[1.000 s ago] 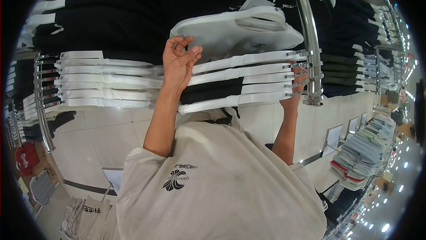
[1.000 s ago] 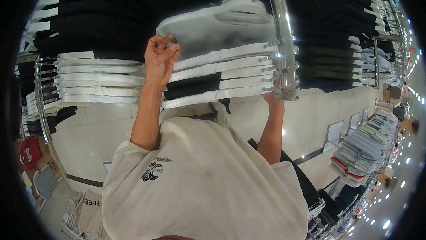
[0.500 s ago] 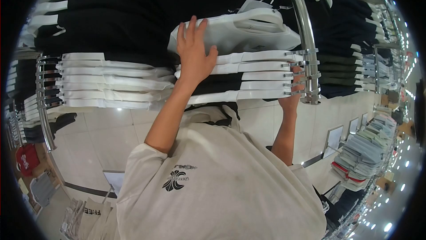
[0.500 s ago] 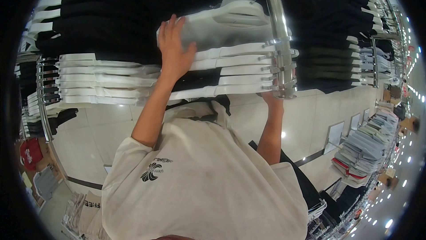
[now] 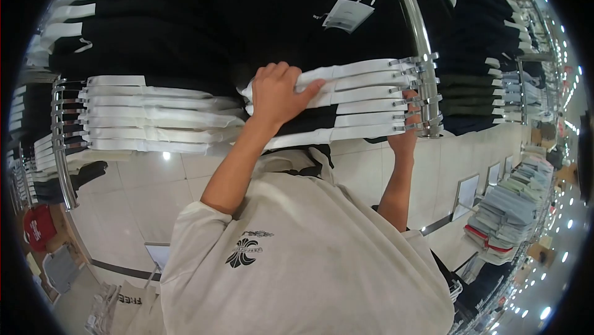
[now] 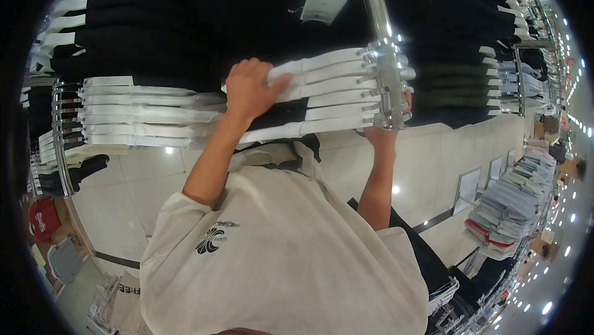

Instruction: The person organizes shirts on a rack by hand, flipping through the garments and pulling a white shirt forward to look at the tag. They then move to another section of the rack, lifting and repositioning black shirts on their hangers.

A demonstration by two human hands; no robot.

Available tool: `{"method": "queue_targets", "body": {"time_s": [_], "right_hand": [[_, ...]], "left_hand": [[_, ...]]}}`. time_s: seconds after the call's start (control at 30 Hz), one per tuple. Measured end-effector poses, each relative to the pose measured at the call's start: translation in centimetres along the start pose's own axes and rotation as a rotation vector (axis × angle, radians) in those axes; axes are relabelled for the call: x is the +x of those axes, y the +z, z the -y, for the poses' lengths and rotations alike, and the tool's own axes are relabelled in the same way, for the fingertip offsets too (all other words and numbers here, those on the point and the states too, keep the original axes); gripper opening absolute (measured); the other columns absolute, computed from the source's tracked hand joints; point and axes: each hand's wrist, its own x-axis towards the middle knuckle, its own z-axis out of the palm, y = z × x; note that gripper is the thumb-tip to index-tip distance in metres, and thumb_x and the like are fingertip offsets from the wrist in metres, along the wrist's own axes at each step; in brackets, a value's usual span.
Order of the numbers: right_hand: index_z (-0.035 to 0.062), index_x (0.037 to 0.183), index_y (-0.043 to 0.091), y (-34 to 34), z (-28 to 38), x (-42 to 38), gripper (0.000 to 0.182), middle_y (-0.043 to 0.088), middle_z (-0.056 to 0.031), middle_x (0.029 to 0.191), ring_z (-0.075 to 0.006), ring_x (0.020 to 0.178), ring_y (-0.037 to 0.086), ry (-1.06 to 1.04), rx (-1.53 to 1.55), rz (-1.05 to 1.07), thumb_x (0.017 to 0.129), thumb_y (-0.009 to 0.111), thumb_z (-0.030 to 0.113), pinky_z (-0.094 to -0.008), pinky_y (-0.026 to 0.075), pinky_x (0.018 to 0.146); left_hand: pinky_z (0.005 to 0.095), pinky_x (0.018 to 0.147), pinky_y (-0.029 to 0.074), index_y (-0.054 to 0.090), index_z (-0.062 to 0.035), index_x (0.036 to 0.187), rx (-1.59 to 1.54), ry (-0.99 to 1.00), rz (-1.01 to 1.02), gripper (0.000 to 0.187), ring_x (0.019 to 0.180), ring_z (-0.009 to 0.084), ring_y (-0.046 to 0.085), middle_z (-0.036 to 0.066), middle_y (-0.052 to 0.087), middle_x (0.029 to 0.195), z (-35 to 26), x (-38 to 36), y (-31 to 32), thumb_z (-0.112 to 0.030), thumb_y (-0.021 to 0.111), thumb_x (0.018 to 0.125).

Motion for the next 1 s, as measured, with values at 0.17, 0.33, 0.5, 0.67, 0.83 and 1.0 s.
{"method": "queue_targets", "body": {"time_s": [0.17,0.33,0.5,0.67,0.83,1.0], "right_hand": [[0.0061,0.144,0.053,-0.5,0.4,0.4,0.074,0.043,-0.023,0.149,-0.0413,0.142,0.034,0.035,-0.022,0.07,0.076,0.08,0.021,-0.0511,0.031,0.118],[0.0076,0.142,0.057,-0.3,0.6,0.5,0.068,0.052,-0.019,0.144,-0.0415,0.137,0.04,-0.005,0.016,0.061,0.078,0.078,0.019,-0.0501,0.032,0.117],[0.0069,0.142,0.056,0.3,0.3,-0.2,0.068,0.051,-0.0179,0.142,-0.0383,0.131,0.047,0.015,-0.047,0.051,0.078,0.077,0.018,-0.0478,0.035,0.116],[0.0032,0.151,0.042,1.5,-0.3,-0.6,0.071,0.058,-0.021,0.138,-0.0373,0.125,0.058,-0.13,0.039,-0.06,0.087,0.072,0.01,-0.0472,0.046,0.105],[0.0045,0.128,0.06,2.0,3.0,1.2,0.064,0.06,-0.016,0.13,-0.0351,0.126,0.054,-0.174,-0.051,-0.105,0.076,0.074,0.039,-0.0579,0.028,0.115],[0.0077,0.126,0.06,1.5,6.0,3.0,0.064,0.063,-0.0111,0.129,-0.032,0.125,0.056,-0.198,0.058,-0.178,0.081,0.065,0.053,-0.0546,0.027,0.114]], "left_hand": [[0.0391,0.068,0.042,0.063,-0.0063,0.063,0.042,0.099,-0.156,0.048,0.061,0.0263,0.057,0.007,0.057,0.063,0.0,-0.8,-0.1,-0.047,0.083,0.078],[0.0397,0.068,0.042,0.06,-0.0076,0.061,0.007,0.085,-0.219,0.045,0.06,0.0261,0.056,0.005,0.055,0.061,0.3,-0.5,0.4,-0.042,0.08,0.082],[0.0459,0.082,0.048,0.066,-0.0051,0.07,0.076,0.008,-0.069,0.031,0.071,0.0282,0.063,0.008,0.064,0.073,0.0,-0.1,-0.2,-0.029,0.071,0.089],[0.0531,0.097,0.048,0.073,-0.0005,0.093,0.038,-0.023,0.158,0.024,0.093,0.0354,0.068,0.017,0.071,0.103,0.4,1.8,-0.1,-0.023,0.066,0.091],[0.0484,0.101,0.049,0.068,0.0035,0.117,-0.17,-0.119,0.175,0.038,0.113,0.0421,0.064,0.024,0.071,0.114,-2.9,7.4,-1.5,-0.023,0.07,0.089],[0.0464,0.098,0.052,0.064,0.0062,0.123,-0.04,-0.187,0.034,0.055,0.115,0.0419,0.066,0.026,0.07,0.118,-2.7,13.4,3.0,-0.031,0.078,0.085]]}}
